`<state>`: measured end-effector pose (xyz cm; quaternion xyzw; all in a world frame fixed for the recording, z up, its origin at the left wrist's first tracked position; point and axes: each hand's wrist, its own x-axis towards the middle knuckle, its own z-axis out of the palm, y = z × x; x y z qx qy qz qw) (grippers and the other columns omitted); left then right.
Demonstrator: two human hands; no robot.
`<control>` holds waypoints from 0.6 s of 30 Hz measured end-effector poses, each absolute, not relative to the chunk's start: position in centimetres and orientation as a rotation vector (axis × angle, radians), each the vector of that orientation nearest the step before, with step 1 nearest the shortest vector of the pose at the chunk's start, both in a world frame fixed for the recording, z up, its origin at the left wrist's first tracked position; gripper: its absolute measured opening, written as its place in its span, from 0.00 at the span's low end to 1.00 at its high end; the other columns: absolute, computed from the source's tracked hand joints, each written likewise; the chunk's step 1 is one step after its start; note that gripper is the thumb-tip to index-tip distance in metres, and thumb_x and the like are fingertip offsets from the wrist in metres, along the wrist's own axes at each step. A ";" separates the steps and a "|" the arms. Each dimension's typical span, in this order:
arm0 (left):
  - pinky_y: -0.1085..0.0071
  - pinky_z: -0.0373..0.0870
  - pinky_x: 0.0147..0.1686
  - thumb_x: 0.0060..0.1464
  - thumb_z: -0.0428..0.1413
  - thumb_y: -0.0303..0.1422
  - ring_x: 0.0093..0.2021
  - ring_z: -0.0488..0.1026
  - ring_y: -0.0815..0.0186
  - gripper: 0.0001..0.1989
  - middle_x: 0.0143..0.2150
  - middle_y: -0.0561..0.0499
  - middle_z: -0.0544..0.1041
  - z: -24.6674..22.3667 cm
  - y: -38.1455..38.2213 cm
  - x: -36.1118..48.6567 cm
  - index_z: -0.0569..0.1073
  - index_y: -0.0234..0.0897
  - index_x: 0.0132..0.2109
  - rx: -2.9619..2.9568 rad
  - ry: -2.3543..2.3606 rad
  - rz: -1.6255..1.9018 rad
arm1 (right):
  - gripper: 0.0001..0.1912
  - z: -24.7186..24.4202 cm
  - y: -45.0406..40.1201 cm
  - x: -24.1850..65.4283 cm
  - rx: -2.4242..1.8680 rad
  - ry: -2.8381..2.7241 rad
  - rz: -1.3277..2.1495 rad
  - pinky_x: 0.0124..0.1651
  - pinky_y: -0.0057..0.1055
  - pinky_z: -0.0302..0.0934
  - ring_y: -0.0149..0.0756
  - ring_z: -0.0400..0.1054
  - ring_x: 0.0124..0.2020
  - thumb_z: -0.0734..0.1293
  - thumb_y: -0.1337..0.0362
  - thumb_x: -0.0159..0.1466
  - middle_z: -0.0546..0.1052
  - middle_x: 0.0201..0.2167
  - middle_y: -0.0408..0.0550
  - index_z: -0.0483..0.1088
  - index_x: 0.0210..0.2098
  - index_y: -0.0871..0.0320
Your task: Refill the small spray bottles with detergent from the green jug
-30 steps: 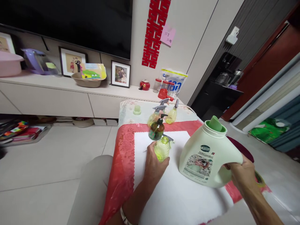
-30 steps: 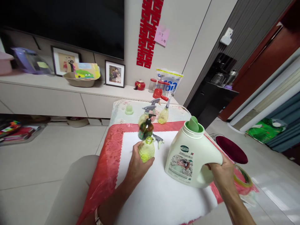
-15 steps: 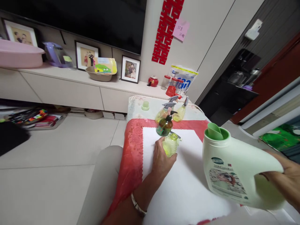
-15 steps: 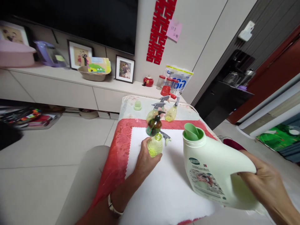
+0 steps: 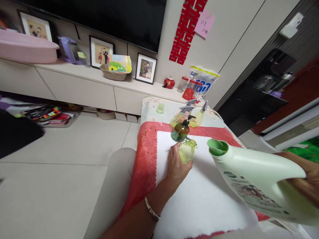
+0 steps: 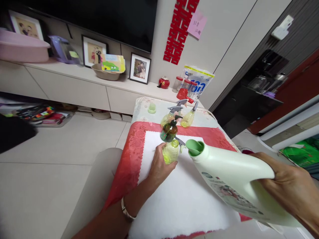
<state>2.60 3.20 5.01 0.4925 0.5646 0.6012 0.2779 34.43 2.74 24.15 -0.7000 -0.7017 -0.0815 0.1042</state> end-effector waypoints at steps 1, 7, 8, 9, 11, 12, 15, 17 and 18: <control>0.53 0.69 0.58 0.40 0.63 0.20 0.56 0.71 0.49 0.37 0.52 0.41 0.73 4.9 3.2 2.6 0.61 0.40 0.58 1.327 1.518 1.622 | 0.27 24.5 2.8 33.8 -2.086 -2.085 -0.222 0.32 0.23 0.62 0.32 0.73 0.32 0.60 0.46 0.50 0.77 0.38 0.37 0.76 0.45 0.44; 0.51 0.69 0.59 0.40 0.63 0.22 0.57 0.71 0.49 0.38 0.52 0.42 0.72 4.6 3.3 2.7 0.61 0.39 0.59 1.384 1.539 1.615 | 0.25 25.6 2.1 29.6 -2.032 -2.176 -0.338 0.33 0.26 0.58 0.31 0.68 0.28 0.57 0.50 0.54 0.76 0.35 0.41 0.74 0.45 0.49; 0.50 0.69 0.59 0.40 0.63 0.21 0.57 0.71 0.49 0.39 0.53 0.42 0.72 4.5 3.3 2.8 0.61 0.39 0.60 1.392 1.539 1.617 | 0.25 25.7 2.1 29.3 -2.026 -2.186 -0.350 0.34 0.26 0.58 0.31 0.69 0.29 0.56 0.51 0.55 0.76 0.35 0.41 0.74 0.46 0.49; 0.50 0.68 0.60 0.40 0.63 0.21 0.57 0.70 0.49 0.39 0.53 0.42 0.71 4.5 3.4 2.8 0.61 0.39 0.60 1.397 1.539 1.621 | 0.25 25.7 2.3 29.2 -2.028 -2.193 -0.344 0.34 0.26 0.59 0.32 0.69 0.29 0.56 0.50 0.54 0.76 0.35 0.41 0.73 0.45 0.49; 0.50 0.68 0.60 0.39 0.64 0.22 0.57 0.70 0.49 0.40 0.54 0.42 0.71 4.4 3.4 2.8 0.61 0.40 0.61 1.404 1.537 1.625 | 0.26 25.8 3.1 29.7 -2.059 -2.190 -0.298 0.32 0.25 0.59 0.34 0.70 0.29 0.59 0.49 0.50 0.76 0.34 0.42 0.74 0.44 0.50; 0.49 0.68 0.60 0.39 0.64 0.22 0.58 0.70 0.49 0.41 0.54 0.42 0.71 4.4 3.4 2.8 0.60 0.40 0.61 1.404 1.537 1.622 | 0.28 25.8 3.6 30.2 -2.087 -2.179 -0.271 0.31 0.25 0.59 0.35 0.70 0.29 0.60 0.48 0.47 0.76 0.34 0.42 0.75 0.43 0.49; 0.48 0.67 0.60 0.39 0.65 0.22 0.58 0.69 0.48 0.41 0.54 0.42 0.70 4.5 3.4 2.7 0.60 0.41 0.61 1.400 1.543 1.604 | 0.31 25.9 5.0 31.4 -2.173 -2.149 -0.240 0.30 0.26 0.59 0.38 0.72 0.30 0.62 0.46 0.44 0.76 0.33 0.41 0.76 0.45 0.46; 0.48 0.67 0.60 0.40 0.65 0.23 0.58 0.69 0.48 0.41 0.54 0.42 0.70 4.6 3.3 2.7 0.60 0.40 0.61 1.404 1.545 1.589 | 0.31 26.0 5.4 31.7 -2.190 -2.171 -0.259 0.29 0.26 0.58 0.37 0.71 0.29 0.62 0.46 0.44 0.76 0.32 0.41 0.76 0.46 0.45; 0.48 0.67 0.61 0.40 0.65 0.23 0.58 0.69 0.48 0.40 0.54 0.41 0.70 4.6 3.3 2.7 0.60 0.39 0.61 1.407 1.544 1.583 | 0.30 26.1 5.4 31.6 -2.182 -2.192 -0.274 0.29 0.26 0.58 0.36 0.71 0.28 0.61 0.46 0.45 0.76 0.32 0.41 0.76 0.46 0.45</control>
